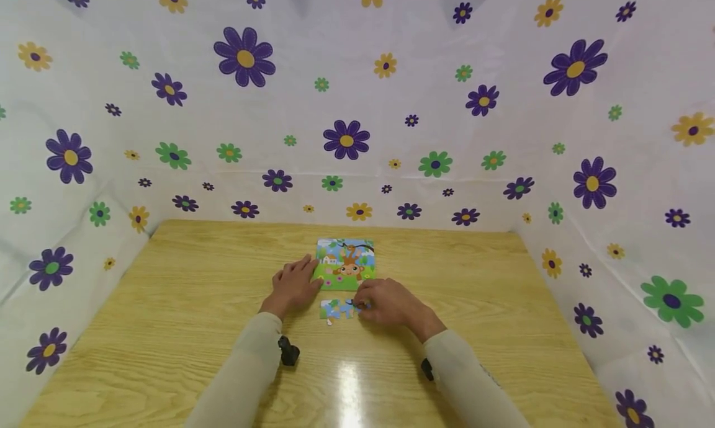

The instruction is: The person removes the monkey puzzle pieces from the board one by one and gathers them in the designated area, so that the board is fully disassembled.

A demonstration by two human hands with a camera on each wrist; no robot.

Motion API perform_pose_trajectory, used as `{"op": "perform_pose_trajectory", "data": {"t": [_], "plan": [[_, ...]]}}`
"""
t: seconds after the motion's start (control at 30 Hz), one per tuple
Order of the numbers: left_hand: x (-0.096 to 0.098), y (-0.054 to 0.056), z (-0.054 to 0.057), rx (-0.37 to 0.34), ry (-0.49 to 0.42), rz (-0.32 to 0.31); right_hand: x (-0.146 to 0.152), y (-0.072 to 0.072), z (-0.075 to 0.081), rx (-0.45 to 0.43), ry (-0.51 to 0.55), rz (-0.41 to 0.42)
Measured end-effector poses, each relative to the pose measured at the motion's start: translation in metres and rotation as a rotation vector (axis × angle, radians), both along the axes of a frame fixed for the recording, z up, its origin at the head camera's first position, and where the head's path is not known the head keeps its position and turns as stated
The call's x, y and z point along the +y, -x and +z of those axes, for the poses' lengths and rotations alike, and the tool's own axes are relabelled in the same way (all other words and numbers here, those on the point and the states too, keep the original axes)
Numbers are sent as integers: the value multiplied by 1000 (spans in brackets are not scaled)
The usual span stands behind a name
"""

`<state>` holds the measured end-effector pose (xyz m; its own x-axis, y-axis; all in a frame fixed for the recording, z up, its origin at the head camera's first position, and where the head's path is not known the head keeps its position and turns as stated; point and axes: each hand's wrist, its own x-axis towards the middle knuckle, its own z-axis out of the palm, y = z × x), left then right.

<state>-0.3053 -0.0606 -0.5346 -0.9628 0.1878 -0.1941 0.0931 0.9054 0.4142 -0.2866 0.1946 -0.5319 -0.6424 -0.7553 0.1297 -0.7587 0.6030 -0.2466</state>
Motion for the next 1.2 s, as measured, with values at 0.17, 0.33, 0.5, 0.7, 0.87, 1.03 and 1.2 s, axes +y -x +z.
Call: {"op": "perform_pose_trajectory", "data": {"t": [0.17, 0.33, 0.5, 0.7, 0.87, 1.03, 1.2], "plan": [[0, 0, 0, 1, -4, -2, -4, 4, 5, -6, 38, -124], [-2, 0, -2, 8, -1, -3, -8, 16, 4, 12, 63, -246], [-2, -1, -2, 6, -10, -2, -9, 28, -1, -13, 81, -332], [-1, 0, -4, 14, -6, -5, -7, 39, -4, -74, 73, -362], [-2, -1, -5, 13, -9, 1, -8, 48, -5, -59, 71, -363], [-2, -1, -5, 10, -20, 5, -13, 60, -5, -78, 55, -349], [-1, 0, -5, 10, -16, 3, -18, 68, -4, -123, 34, -375]]}}
